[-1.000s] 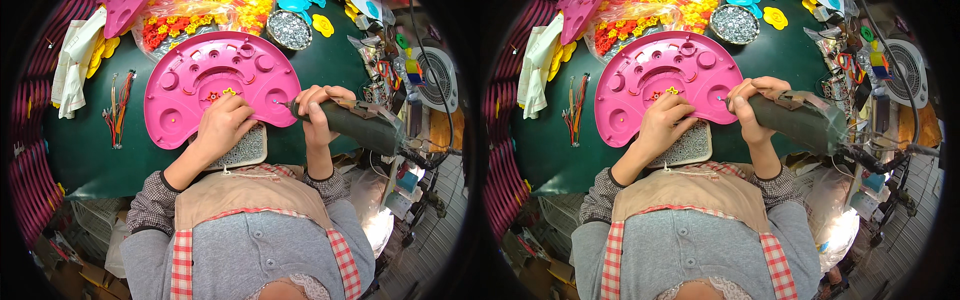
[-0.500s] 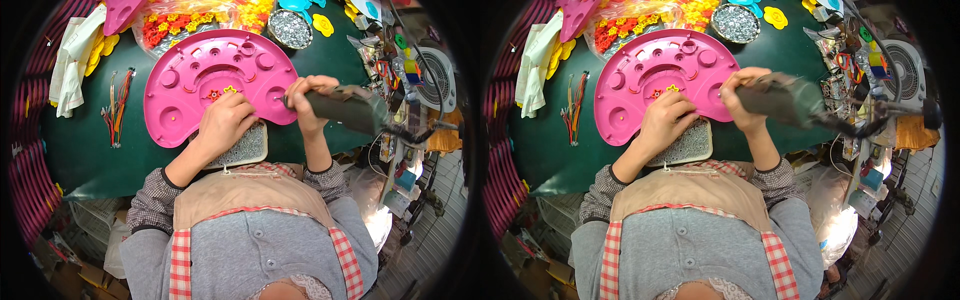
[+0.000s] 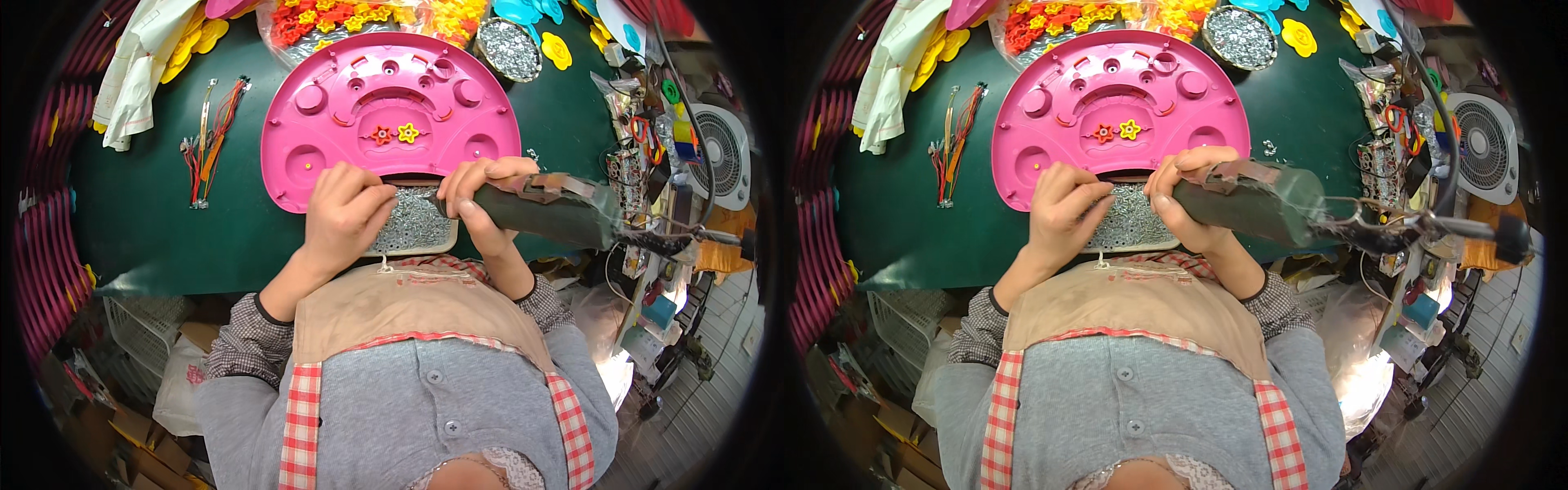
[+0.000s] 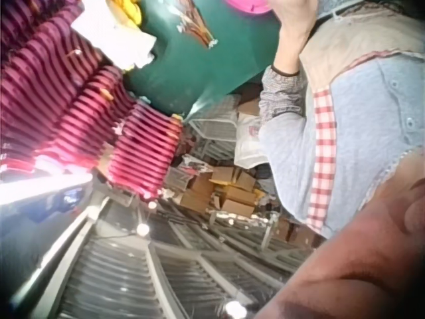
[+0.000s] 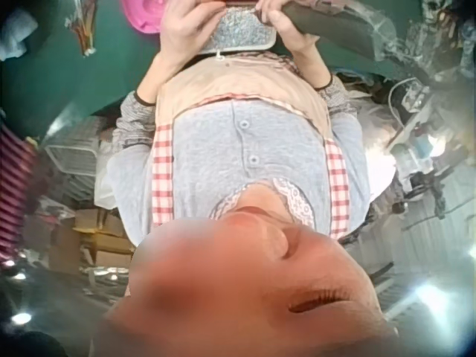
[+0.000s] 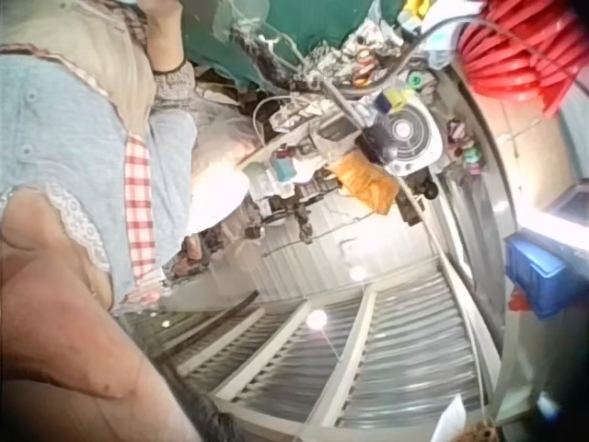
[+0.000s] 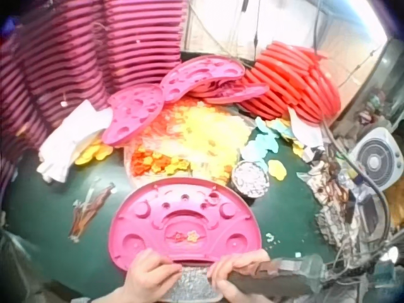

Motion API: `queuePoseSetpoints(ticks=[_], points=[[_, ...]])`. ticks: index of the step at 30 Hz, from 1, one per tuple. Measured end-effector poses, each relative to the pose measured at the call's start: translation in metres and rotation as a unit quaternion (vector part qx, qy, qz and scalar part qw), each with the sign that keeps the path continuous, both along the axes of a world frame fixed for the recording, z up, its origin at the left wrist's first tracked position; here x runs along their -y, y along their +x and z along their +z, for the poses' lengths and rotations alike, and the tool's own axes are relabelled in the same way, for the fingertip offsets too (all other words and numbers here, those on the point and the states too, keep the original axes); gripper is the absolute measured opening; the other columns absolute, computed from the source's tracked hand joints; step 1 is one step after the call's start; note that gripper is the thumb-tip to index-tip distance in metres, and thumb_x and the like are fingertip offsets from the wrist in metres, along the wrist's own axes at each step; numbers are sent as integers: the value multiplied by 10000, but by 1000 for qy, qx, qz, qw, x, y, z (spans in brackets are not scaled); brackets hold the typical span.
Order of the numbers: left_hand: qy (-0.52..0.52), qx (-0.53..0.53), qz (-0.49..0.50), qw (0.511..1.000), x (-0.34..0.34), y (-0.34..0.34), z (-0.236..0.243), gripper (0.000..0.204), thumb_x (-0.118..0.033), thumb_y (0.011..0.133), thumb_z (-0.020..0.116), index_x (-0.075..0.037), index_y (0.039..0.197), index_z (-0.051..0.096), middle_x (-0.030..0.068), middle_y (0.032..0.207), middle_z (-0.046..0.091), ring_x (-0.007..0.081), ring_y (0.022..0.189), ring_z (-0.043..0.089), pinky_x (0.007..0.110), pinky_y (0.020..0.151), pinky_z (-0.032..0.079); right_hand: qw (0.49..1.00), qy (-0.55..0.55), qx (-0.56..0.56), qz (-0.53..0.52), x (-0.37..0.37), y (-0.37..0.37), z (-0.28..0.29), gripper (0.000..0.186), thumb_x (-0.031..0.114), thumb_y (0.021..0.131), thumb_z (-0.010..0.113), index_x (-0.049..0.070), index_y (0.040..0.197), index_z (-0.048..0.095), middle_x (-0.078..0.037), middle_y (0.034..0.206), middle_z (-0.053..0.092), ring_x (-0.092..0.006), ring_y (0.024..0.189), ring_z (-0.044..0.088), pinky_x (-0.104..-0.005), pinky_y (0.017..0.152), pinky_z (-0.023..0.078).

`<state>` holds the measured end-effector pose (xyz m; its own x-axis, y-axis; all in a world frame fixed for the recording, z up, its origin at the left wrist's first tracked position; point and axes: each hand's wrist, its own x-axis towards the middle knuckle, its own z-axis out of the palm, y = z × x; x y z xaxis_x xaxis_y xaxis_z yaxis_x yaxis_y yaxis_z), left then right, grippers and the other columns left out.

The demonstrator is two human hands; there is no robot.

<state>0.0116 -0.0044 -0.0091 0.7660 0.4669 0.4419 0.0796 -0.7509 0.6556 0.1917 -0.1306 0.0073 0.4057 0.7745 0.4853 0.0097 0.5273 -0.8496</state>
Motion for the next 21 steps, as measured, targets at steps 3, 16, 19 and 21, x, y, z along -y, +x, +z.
queuePoseSetpoints(ticks=[3, 16, 19, 21], points=[[24, -23, 10, 999, 8, 1, -2, 199, -103, 717, 866, -105, 888, 766, -10, 891, 658, 224, 844, 584, 386, 797, 442, 1000, -7, 18, 13, -4, 1, -1, 502, -96, 881, 642, 69, 1274, 378, -69, 769, 581, -181, 663, 597, -399, 725, 570], [-19, -9, -44, 999, 11, 16, -1, 232, -168, 740, 883, -112, 917, 743, -4, 858, 636, 221, 864, 576, 403, 877, 422, 999, 19, -31, 11, 1, -5, 55, 519, 23, 863, 623, 166, 1327, 440, -59, 744, 551, -189, 601, 556, -417, 688, 522], [-55, 18, -35, 998, 12, 13, -2, 203, -163, 746, 880, -105, 861, 723, 6, 818, 621, 228, 839, 574, 396, 840, 428, 999, 17, -49, -3, -1, -9, 59, 523, 33, 859, 623, 173, 1329, 443, -56, 748, 557, -188, 600, 559, -416, 684, 518], [-75, 36, -29, 996, 11, 12, -1, 194, -163, 749, 878, -99, 830, 713, 14, 798, 617, 234, 812, 584, 392, 794, 447, 997, 37, -65, 21, -4, -9, 62, 507, -4, 893, 642, 156, 1309, 399, -76, 770, 587, -205, 631, 587, -427, 707, 540]])
